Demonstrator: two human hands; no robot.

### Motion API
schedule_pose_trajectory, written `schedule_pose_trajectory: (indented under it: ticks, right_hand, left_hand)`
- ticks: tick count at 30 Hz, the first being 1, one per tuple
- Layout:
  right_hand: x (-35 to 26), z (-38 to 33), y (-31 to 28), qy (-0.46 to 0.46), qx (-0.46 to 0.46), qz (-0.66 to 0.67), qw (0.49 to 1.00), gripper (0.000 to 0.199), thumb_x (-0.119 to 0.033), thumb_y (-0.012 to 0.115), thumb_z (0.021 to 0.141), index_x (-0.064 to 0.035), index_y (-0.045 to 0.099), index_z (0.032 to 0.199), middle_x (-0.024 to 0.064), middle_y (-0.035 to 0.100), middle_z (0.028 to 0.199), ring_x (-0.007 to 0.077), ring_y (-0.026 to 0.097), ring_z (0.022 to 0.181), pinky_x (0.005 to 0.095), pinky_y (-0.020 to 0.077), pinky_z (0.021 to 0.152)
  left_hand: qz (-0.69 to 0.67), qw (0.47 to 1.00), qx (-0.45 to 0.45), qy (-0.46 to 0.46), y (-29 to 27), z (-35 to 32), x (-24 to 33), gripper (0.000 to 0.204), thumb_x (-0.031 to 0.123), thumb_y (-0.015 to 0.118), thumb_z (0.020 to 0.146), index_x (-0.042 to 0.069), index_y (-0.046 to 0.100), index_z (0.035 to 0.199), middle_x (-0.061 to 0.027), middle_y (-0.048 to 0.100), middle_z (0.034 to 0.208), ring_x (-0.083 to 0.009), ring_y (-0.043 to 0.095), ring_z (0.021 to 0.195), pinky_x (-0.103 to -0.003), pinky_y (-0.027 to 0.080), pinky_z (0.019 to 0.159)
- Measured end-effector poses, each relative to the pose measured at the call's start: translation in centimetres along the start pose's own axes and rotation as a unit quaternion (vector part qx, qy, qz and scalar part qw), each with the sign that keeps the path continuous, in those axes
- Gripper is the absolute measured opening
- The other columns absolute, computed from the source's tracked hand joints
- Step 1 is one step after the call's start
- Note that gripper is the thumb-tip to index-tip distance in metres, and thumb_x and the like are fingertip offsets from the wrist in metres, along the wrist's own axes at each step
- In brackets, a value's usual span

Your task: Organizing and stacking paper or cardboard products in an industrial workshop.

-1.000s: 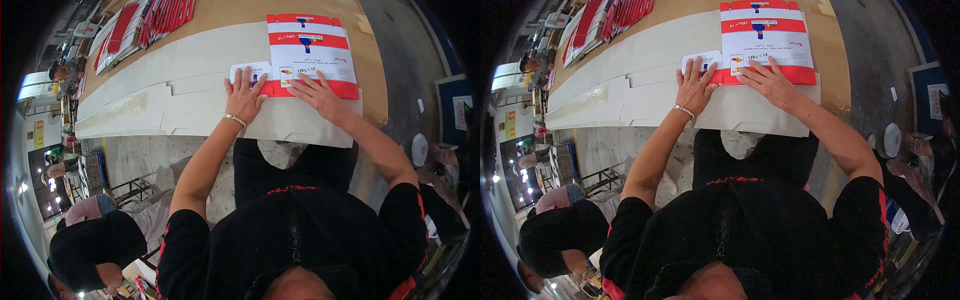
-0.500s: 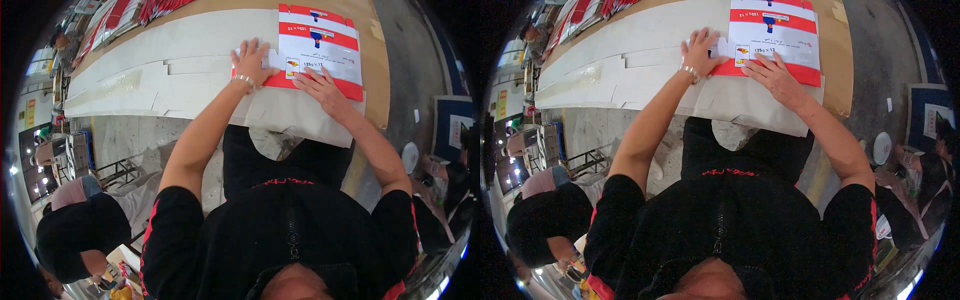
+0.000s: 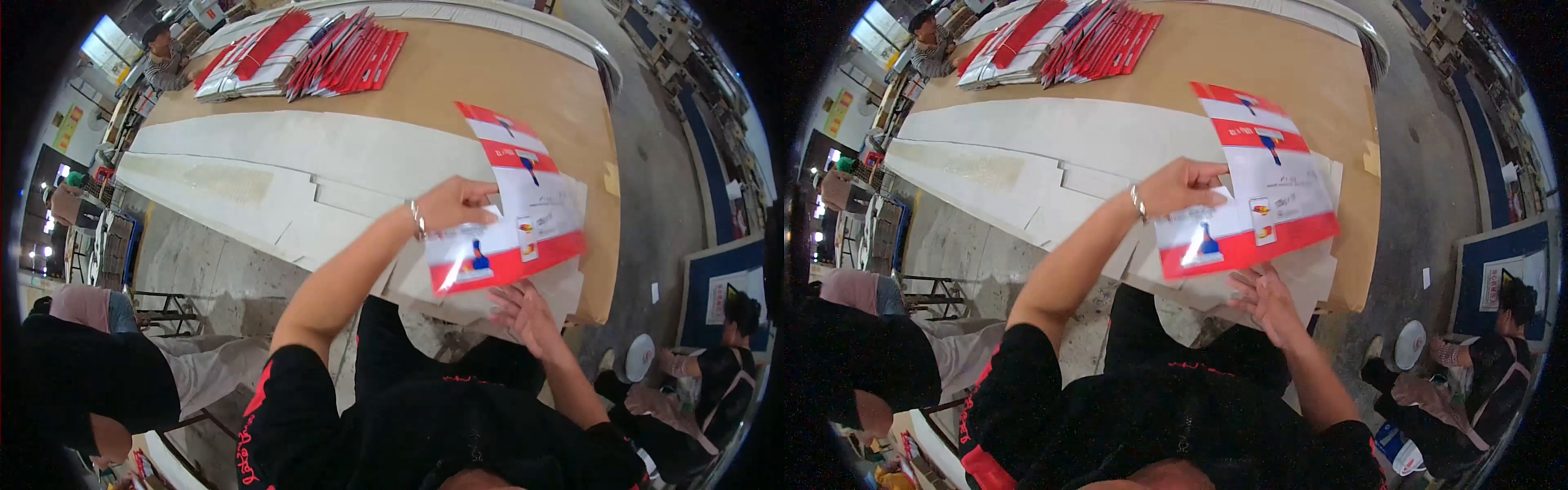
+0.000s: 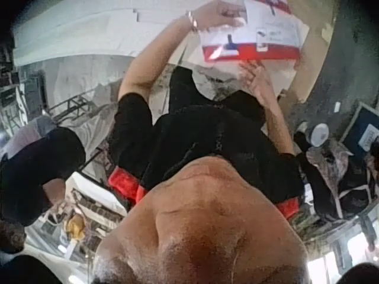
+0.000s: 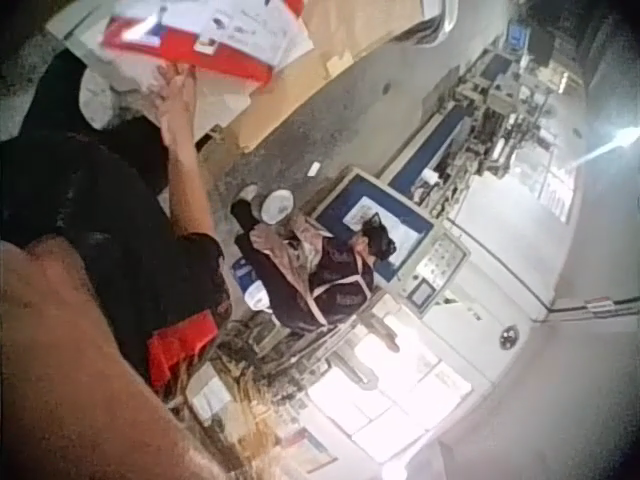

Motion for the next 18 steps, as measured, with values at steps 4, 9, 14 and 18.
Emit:
schedule_pose_trajectory:
  ticks: [4,9,14,18]
  right_hand:
    - [-0.7,4.6,4.0,-0.090,0.135,-0.017,0.987,0.053,-0.019,0.054,0.093,-0.0102,0.030,0.139,0.0066,0.052,0.124,0.0142,0.055,0.105,0.0331,0.0489,0.085]
    - [-4.7,14.5,1.6,-0.144,0.084,-0.243,0.956,0.048,-0.011,0.055,0.090,-0.0002,0.039,0.134,0.0069,0.059,0.116,0.0100,0.055,0.102,0.0264,0.0467,0.084]
    - [-13.0,28.1,-1.3,-0.091,0.183,-0.438,0.875,0.048,-0.011,0.054,0.090,-0.0018,0.041,0.136,0.0070,0.061,0.114,0.0114,0.059,0.096,0.0264,0.0484,0.083]
    - [-16.1,47.6,0.7,-0.190,0.133,-0.393,0.890,0.046,0.000,0.055,0.086,0.0008,0.047,0.131,0.0120,0.063,0.110,0.0169,0.064,0.090,0.0290,0.0533,0.075]
  left_hand:
    - [0.032,0.972,0.227,0.059,1.7,-3.5,-1.1,0.058,0.011,0.066,0.082,0.005,0.043,0.135,-0.0092,0.061,0.080,-0.0124,0.055,0.067,-0.030,0.046,0.063]
    - [0.231,0.914,0.325,0.069,-1.8,-7.6,-4.6,0.053,0.016,0.065,0.082,0.006,0.046,0.130,-0.0121,0.061,0.088,-0.0279,0.061,0.075,-0.036,0.049,0.064]
    - [0.238,0.916,0.322,-0.026,-3.5,-12.1,-8.2,0.049,0.016,0.068,0.079,0.007,0.052,0.124,-0.0091,0.058,0.085,-0.0279,0.058,0.073,-0.037,0.049,0.063]
    - [0.210,0.922,0.324,-0.012,-3.8,-12.9,-9.4,0.049,0.016,0.069,0.077,0.007,0.053,0.122,-0.0097,0.057,0.085,-0.0290,0.057,0.074,-0.038,0.048,0.064]
Point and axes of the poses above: each hand's wrist, its own z-axis towards the middle knuckle, its own y-axis out of the palm, x = y × z, the point moved 3 cm from there along z, towards the middle knuckle
